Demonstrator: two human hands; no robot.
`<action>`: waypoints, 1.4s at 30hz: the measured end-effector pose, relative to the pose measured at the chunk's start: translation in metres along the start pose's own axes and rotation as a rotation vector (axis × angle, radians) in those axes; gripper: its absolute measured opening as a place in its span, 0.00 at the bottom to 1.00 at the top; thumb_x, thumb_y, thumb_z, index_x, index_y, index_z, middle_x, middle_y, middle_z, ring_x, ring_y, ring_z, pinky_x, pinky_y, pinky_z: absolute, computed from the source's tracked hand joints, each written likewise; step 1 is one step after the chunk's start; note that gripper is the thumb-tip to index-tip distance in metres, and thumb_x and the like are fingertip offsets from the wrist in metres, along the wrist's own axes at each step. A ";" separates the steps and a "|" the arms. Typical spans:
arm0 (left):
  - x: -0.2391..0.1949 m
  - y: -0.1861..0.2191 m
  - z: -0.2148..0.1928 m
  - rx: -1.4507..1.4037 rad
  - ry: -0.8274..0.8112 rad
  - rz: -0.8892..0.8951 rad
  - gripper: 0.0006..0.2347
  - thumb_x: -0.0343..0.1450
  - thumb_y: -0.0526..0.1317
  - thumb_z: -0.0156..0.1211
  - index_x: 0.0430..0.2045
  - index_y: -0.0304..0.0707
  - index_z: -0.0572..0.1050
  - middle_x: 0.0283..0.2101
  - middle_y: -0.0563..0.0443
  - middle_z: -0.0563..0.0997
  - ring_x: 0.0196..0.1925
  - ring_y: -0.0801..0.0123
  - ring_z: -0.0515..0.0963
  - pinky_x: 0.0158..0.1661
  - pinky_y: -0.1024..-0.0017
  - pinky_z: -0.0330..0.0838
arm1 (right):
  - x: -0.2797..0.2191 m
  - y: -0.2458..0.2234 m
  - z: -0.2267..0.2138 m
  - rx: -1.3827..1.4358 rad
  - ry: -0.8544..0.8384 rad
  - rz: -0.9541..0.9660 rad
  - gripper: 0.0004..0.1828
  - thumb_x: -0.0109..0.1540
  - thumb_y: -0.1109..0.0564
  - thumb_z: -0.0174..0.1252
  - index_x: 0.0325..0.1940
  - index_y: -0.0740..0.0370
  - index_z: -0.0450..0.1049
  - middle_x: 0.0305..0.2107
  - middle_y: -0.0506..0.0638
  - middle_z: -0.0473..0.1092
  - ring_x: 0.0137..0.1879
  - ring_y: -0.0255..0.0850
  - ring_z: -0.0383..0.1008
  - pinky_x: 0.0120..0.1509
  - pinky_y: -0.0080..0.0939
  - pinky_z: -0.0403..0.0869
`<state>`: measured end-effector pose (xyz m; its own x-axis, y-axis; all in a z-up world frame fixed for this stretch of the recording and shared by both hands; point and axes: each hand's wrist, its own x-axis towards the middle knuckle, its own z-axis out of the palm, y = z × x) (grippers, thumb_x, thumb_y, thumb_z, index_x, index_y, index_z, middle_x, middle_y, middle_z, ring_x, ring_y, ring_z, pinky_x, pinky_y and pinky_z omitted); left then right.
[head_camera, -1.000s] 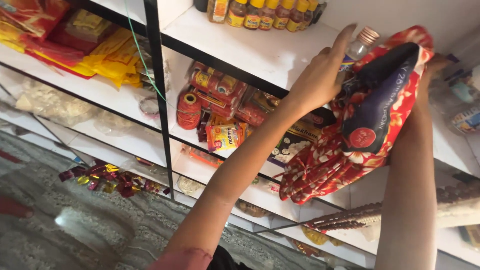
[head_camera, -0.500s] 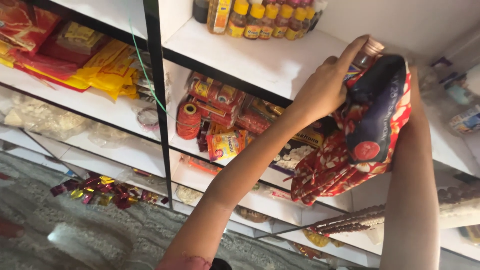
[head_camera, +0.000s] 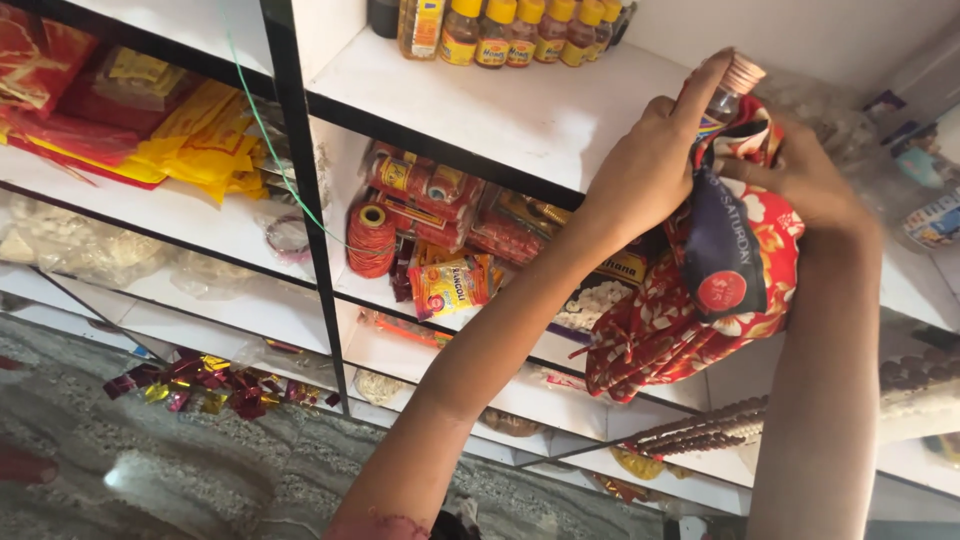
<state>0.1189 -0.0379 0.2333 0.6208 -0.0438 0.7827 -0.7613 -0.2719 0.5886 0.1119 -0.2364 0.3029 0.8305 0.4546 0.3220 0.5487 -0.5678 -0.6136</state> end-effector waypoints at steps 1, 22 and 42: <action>-0.001 0.000 -0.001 0.017 0.002 -0.004 0.40 0.69 0.27 0.57 0.75 0.58 0.44 0.45 0.31 0.79 0.45 0.37 0.84 0.43 0.50 0.78 | 0.000 0.002 0.001 0.121 -0.023 0.042 0.29 0.63 0.64 0.62 0.69 0.66 0.68 0.52 0.48 0.73 0.55 0.34 0.72 0.62 0.38 0.72; 0.002 -0.008 0.002 -0.025 -0.011 0.037 0.40 0.71 0.28 0.58 0.75 0.60 0.42 0.47 0.30 0.78 0.46 0.39 0.84 0.44 0.53 0.80 | 0.000 0.037 -0.008 0.048 0.131 -0.121 0.21 0.68 0.71 0.55 0.66 0.70 0.72 0.51 0.53 0.75 0.54 0.36 0.75 0.62 0.35 0.72; 0.005 -0.018 0.012 -0.049 -0.089 0.129 0.40 0.68 0.29 0.64 0.73 0.55 0.48 0.43 0.30 0.82 0.47 0.38 0.84 0.46 0.49 0.77 | -0.006 -0.025 0.019 -0.243 0.532 -0.535 0.19 0.64 0.75 0.51 0.59 0.74 0.72 0.53 0.57 0.69 0.57 0.40 0.70 0.65 0.34 0.68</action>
<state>0.1380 -0.0452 0.2247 0.5299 -0.1610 0.8327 -0.8426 -0.2112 0.4954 0.0914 -0.2122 0.3027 0.3489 0.3540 0.8677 0.8413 -0.5262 -0.1236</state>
